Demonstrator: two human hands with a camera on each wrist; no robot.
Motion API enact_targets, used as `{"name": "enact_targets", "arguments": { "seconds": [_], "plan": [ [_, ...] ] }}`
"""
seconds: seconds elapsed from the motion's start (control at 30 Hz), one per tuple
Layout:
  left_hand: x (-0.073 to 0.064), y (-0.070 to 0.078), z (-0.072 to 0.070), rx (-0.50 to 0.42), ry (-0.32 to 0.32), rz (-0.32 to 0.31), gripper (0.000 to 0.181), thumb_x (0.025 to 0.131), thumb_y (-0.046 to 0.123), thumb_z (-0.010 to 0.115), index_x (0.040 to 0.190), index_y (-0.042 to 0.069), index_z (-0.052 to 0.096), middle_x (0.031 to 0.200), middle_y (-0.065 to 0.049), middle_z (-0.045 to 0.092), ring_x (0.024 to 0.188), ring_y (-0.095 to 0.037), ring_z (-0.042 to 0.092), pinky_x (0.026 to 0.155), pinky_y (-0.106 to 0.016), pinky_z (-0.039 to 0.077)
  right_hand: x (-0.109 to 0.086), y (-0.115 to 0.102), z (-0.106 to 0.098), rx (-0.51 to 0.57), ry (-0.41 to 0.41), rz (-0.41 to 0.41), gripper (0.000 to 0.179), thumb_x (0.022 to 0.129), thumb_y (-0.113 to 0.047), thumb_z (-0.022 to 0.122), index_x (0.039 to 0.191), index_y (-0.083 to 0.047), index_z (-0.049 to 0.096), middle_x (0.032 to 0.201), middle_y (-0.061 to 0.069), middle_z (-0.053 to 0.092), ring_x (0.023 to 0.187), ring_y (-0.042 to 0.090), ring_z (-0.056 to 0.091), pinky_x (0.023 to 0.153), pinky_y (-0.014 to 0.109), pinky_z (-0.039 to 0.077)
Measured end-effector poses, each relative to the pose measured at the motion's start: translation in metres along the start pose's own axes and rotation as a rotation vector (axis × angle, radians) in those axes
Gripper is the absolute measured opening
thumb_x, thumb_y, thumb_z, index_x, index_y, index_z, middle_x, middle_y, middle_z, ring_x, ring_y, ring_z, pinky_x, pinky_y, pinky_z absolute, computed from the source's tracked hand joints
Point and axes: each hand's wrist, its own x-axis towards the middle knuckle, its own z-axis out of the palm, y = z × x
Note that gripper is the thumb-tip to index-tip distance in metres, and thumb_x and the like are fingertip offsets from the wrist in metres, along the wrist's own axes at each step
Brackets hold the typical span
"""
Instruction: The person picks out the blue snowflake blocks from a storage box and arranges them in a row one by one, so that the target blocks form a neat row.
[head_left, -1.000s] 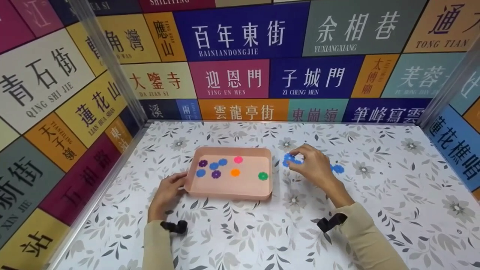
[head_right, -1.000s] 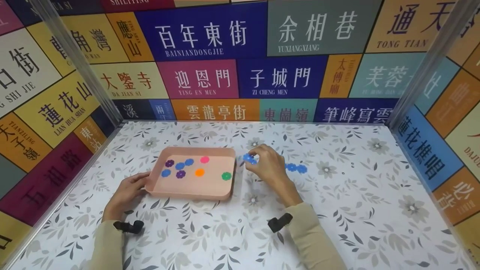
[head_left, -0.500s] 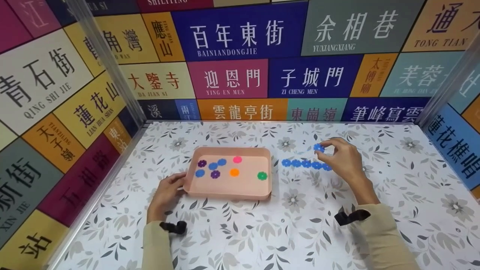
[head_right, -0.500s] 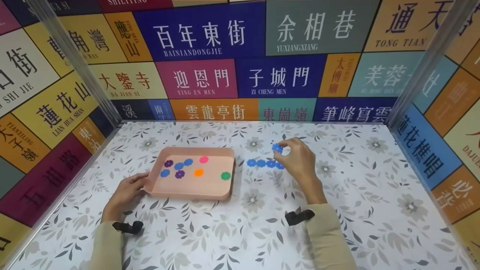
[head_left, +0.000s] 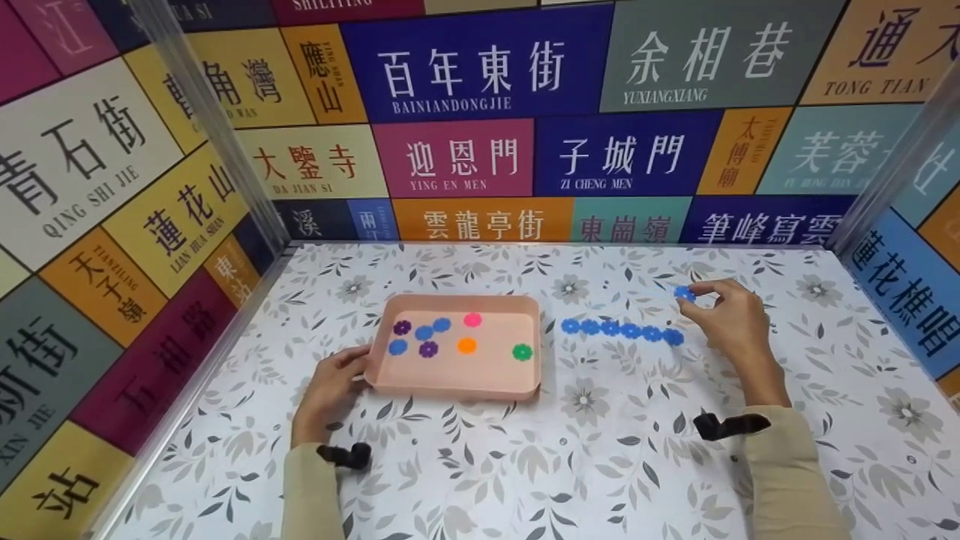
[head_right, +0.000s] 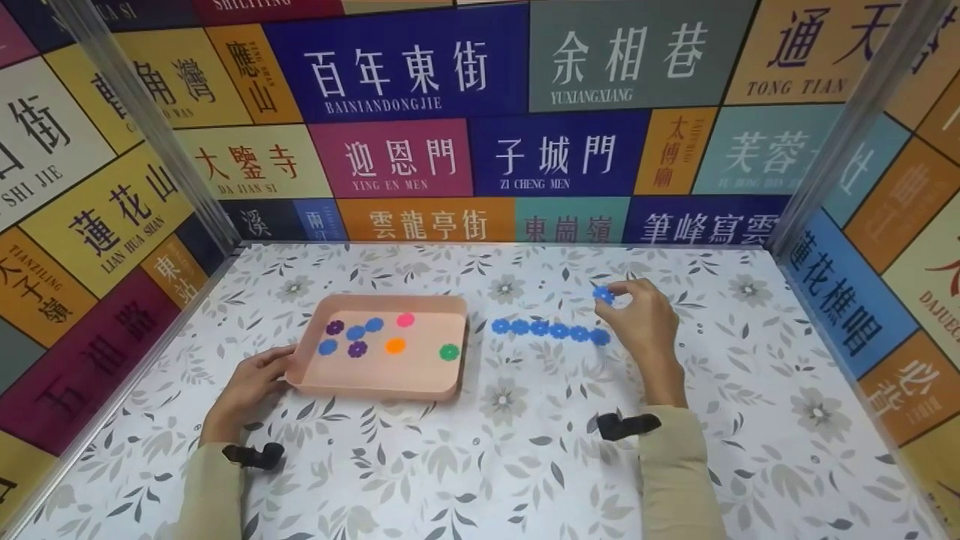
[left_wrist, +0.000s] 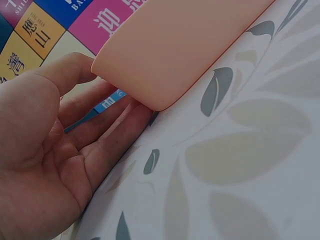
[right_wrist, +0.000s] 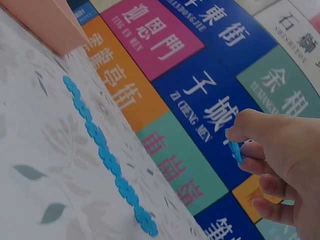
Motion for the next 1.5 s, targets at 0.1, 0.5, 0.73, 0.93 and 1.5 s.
{"name": "enact_targets", "arguments": {
  "seconds": [0.1,0.5,0.73,0.93,1.5],
  "plan": [
    [0.000,0.000,0.000,-0.001,0.003,0.002,0.042,0.099,0.023,0.058,0.139,0.010,0.058,0.140,-0.013,0.061,0.111,-0.021,0.066,0.091,-0.031,0.057,0.002,0.012,0.000,-0.006,-0.022,0.022,0.043,0.091,-0.039,0.069,0.121,-0.009,0.070,0.132,0.020,0.062,0.104,0.035,0.056,0.073,0.037,0.041],
    [-0.001,0.000,0.000,-0.009,0.009,0.048,0.043,0.100,0.021,0.058,0.138,0.002,0.057,0.136,-0.020,0.062,0.102,-0.016,0.068,0.084,-0.027,0.058,0.001,0.044,0.004,-0.038,-0.164,0.070,0.052,0.090,-0.046,0.069,0.124,-0.006,0.068,0.144,0.028,0.052,0.122,0.049,0.054,0.097,0.061,0.041],
    [-0.002,0.002,0.001,-0.004,0.015,0.032,0.043,0.100,0.022,0.058,0.138,0.004,0.058,0.138,-0.019,0.061,0.103,-0.017,0.068,0.086,-0.028,0.058,0.000,0.057,0.006,-0.002,-0.281,0.100,0.060,0.089,-0.054,0.068,0.125,-0.006,0.067,0.137,0.027,0.058,0.118,0.046,0.057,0.097,0.059,0.046],
    [-0.001,0.002,0.001,-0.021,0.012,0.020,0.043,0.100,0.022,0.058,0.138,0.004,0.058,0.139,-0.019,0.060,0.105,-0.018,0.068,0.088,-0.029,0.057,-0.002,0.066,0.009,-0.010,-0.311,0.096,0.059,0.087,-0.053,0.071,0.124,-0.006,0.068,0.128,0.024,0.066,0.116,0.044,0.061,0.101,0.060,0.043],
    [-0.002,0.001,0.001,-0.032,0.019,0.015,0.041,0.100,0.020,0.057,0.138,0.006,0.058,0.135,-0.017,0.063,0.099,-0.016,0.068,0.083,-0.027,0.057,-0.002,0.072,0.012,-0.027,-0.345,0.053,0.051,0.088,-0.042,0.072,0.121,-0.004,0.068,0.122,0.024,0.064,0.111,0.039,0.059,0.095,0.057,0.045]
  ]
}}
